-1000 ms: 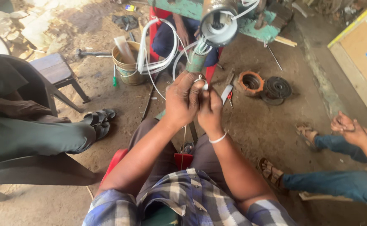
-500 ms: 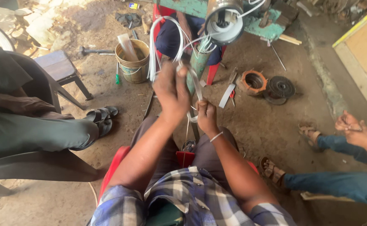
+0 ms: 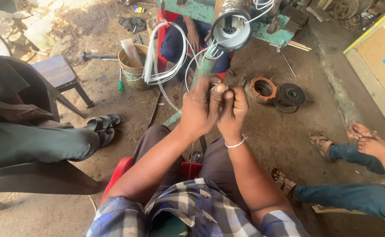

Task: The person sits at a bench-mounted winding machine and works with a length of white insulated wire. They feed the wire into the machine's cylindrical drum, pull out loops of wire, coil and gather the loops by hand into a bundle, and return the wire to the drum to continue winding.

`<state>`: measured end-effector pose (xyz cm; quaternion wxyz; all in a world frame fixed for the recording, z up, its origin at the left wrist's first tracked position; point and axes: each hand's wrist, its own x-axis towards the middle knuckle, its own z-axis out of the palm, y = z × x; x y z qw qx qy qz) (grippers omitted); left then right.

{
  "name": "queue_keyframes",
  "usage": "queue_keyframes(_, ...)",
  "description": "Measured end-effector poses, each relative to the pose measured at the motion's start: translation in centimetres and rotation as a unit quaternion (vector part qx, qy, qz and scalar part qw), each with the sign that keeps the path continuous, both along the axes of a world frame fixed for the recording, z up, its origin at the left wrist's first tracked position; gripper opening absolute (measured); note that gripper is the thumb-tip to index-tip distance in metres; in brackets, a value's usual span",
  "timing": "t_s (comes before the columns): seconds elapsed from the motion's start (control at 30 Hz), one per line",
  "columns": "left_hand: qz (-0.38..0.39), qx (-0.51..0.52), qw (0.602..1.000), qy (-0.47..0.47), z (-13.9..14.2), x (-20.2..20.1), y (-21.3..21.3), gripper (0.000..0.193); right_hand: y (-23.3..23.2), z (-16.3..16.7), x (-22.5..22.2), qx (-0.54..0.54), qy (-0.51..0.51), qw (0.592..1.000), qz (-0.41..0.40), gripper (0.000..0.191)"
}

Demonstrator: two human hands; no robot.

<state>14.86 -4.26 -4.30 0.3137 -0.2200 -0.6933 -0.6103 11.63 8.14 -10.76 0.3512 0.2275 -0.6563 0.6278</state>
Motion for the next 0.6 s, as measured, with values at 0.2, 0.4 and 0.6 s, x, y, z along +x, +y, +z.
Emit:
queue_keyframes(0.2, 0.022, -0.210, 0.959, 0.187, -0.4, -1.0, -2.9, 0.024, 2.0, 2.2, 0.4, -0.136, -0.027, 0.987, 0.083, 0.028)
queue_keyframes(0.4, -0.057, -0.185, 0.978, 0.072, -0.3, -2.2, -4.4, 0.012, 3.6, 3.1, 0.1, -0.136, -0.072, 0.977, 0.148, 0.028)
queue_keyframes(0.6, -0.239, -0.004, 0.969, -0.063, 0.3, -2.3, -2.3, 0.023, 3.2, 2.4, 0.0, -0.127, -0.073, 0.978, 0.151, 0.029)
